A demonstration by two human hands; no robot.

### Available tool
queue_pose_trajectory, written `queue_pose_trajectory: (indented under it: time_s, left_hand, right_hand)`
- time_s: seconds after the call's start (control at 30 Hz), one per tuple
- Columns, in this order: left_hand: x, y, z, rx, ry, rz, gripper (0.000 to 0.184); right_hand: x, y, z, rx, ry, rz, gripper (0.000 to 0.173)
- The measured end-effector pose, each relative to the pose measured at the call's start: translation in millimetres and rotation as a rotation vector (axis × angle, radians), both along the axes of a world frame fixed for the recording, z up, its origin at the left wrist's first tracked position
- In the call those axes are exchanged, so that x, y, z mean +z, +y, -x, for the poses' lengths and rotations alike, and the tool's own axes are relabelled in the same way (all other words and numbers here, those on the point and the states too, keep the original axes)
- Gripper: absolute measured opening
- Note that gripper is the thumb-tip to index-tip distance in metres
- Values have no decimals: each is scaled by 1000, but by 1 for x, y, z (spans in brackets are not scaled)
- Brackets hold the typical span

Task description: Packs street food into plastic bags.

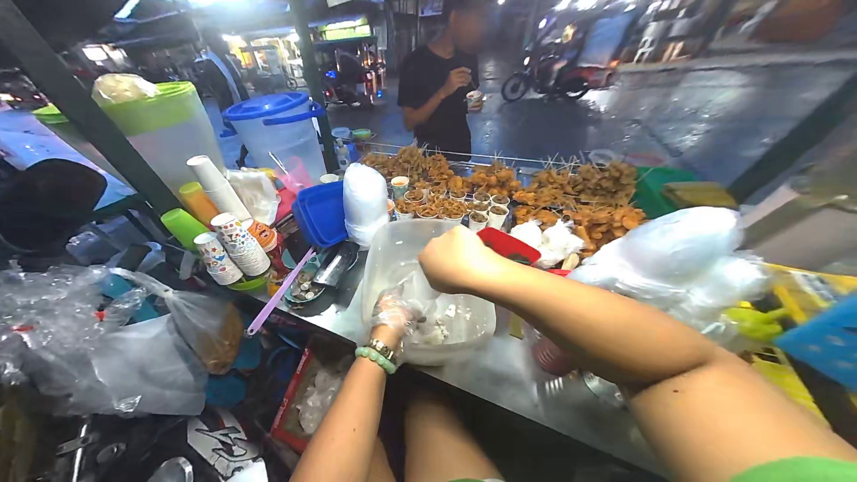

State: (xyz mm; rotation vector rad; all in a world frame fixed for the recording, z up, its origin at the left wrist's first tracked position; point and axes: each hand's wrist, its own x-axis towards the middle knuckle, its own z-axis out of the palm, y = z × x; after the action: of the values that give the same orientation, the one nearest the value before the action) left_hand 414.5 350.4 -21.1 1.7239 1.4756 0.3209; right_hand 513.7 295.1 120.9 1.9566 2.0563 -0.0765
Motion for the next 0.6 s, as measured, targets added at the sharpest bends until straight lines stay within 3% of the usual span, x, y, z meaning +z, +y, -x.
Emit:
queue_pose_trajectory:
  time_s: [0.1, 0.17, 0.27, 0.3, 0.37, 0.47, 0.53, 0.6]
  left_hand:
    - [6, 2, 10, 94, -167, 50, 77]
    - [12, -1, 14, 142, -270, 51, 76]
    - [21, 0, 18, 171, -350, 43, 76]
    - [24, 0, 20, 165, -361, 42, 76]
    - [28, -1, 21, 144, -364, 30, 74]
    - [33, -1, 25, 109, -168, -59, 54]
    - [32, 3, 32, 80, 10, -139, 40]
    - [29, 8, 38, 60, 46, -175, 36]
  right_hand:
    - [6, -7, -19, -62, 19, -142, 18]
    - [-13, 3, -37, -67, 5, -168, 14]
    - [-52, 26, -61, 74, 88, -153, 55]
    - [-62, 31, -65, 168, 133, -175, 61]
    - [-82, 39, -68, 342, 227, -214, 54]
    - [-99, 45, -64, 416, 271, -162, 19]
    - [-93, 43, -63, 394, 321, -110, 24]
    - [-88, 39, -64, 395, 484, -149, 24]
